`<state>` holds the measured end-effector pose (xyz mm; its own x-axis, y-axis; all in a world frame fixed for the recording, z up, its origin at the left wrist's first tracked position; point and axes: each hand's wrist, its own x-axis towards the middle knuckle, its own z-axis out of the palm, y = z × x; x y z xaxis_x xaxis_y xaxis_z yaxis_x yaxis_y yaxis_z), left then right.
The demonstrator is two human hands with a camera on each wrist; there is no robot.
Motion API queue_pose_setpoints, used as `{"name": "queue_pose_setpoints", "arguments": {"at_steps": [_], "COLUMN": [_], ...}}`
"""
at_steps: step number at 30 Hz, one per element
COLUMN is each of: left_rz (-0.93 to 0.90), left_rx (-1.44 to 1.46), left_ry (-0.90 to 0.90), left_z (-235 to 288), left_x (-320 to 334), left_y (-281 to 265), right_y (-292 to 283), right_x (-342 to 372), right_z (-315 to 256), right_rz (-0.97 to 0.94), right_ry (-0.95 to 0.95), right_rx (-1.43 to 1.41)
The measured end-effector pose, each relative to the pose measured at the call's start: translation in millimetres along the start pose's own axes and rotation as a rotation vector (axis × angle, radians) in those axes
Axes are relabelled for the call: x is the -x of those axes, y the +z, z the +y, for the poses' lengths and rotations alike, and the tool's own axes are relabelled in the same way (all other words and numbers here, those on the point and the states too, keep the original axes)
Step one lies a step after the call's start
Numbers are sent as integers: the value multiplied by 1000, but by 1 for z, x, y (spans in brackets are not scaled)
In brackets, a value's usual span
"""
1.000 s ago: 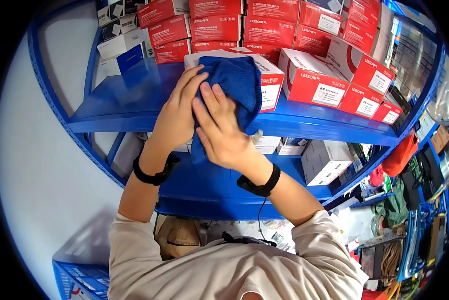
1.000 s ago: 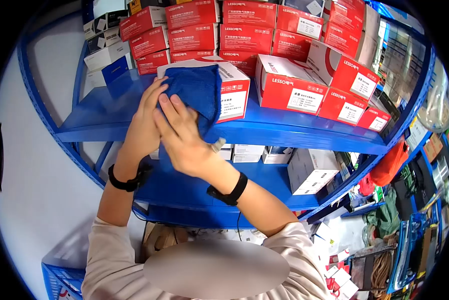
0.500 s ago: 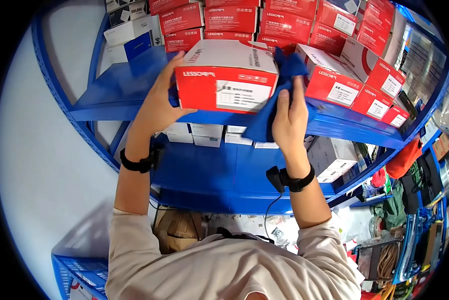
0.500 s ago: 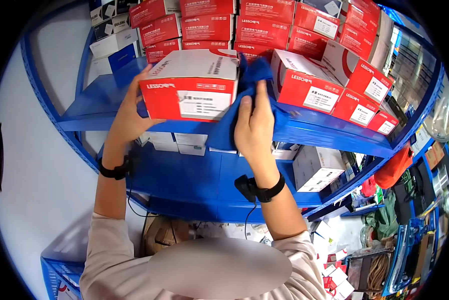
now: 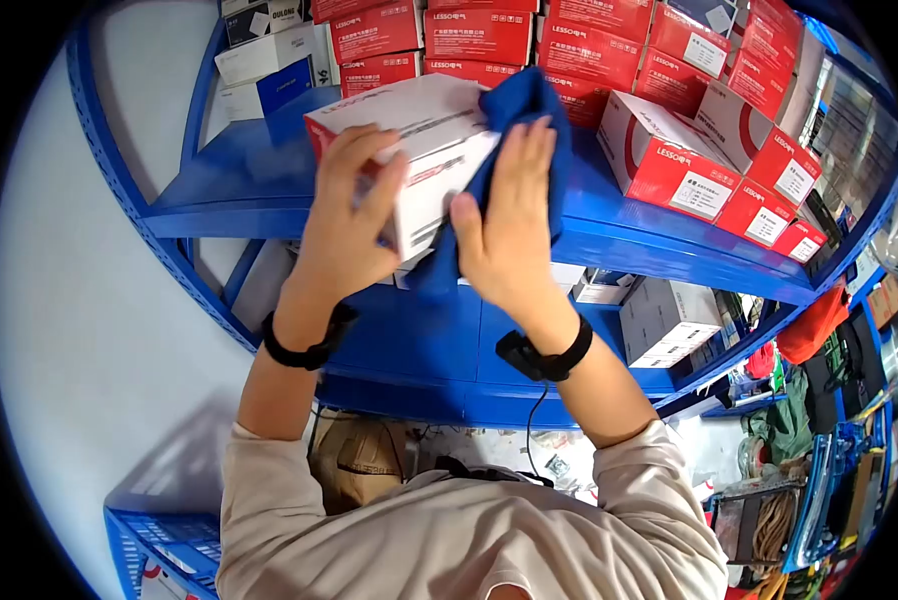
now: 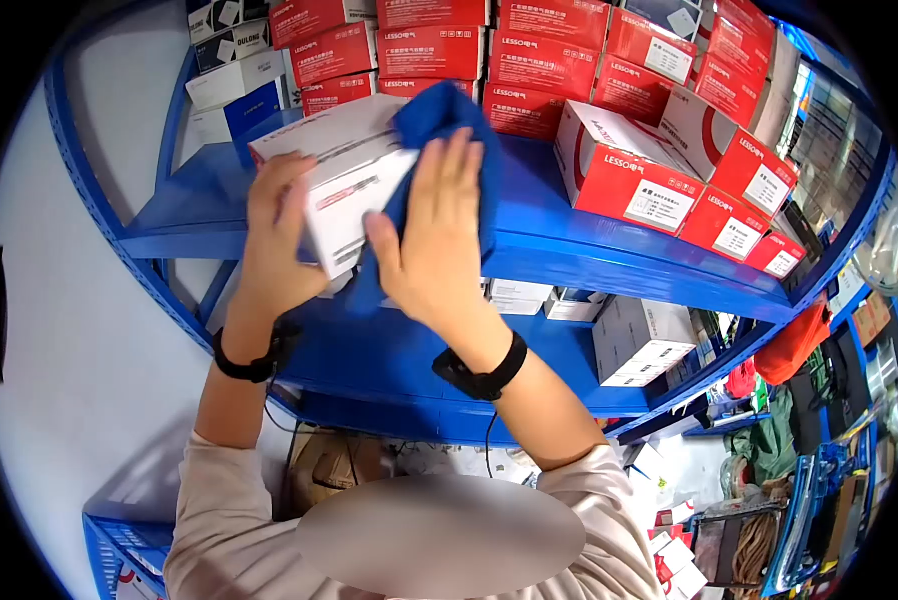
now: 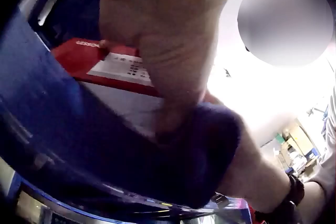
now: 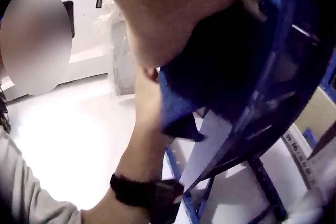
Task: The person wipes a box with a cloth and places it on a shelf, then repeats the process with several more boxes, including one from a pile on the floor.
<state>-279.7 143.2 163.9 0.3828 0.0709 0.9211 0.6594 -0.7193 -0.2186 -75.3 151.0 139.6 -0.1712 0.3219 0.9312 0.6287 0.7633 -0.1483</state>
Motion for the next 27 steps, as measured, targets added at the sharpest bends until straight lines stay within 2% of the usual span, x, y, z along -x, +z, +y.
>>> {"name": "queue_pose_setpoints", "arguments": {"at_steps": [3,6,7,9,10,13,19,22,25,27], "left_rz": [68,80,80,52,58,124,265,272,334,103], "left_rx": [125,181,179,161,156,144,-18,-66,-77,55], "left_ry": [95,69,67,-4,0,71,84,88,106,93], "left_z": [-16,-32,-35,-40,-42,-43,-51,-52,-48,-53], "left_x": [15,28,33,41,45,59,88,110,115,135], "left_y": [-22,-40,-44,-49,-50,-50,-43,-36,-28,-24], "right_y": [-10,-26,-29,-24,-19,-20,-52,-73,-85,-87], "right_x": [-28,-53,-55,-47,-41,-34,-50,-64,-70,-71], "right_z": [14,10,0,-19,-26,-39,-52,-54,-64,-78], "right_rz": [78,68,63,-29,61,74,-141,-417,-450,-455], "right_ry": [151,414,428,267,-54,-294,-487,-525,-614,-621], "right_rx": [11,-428,-520,-557,-412,-326,-325,-344,-228,-261]}}
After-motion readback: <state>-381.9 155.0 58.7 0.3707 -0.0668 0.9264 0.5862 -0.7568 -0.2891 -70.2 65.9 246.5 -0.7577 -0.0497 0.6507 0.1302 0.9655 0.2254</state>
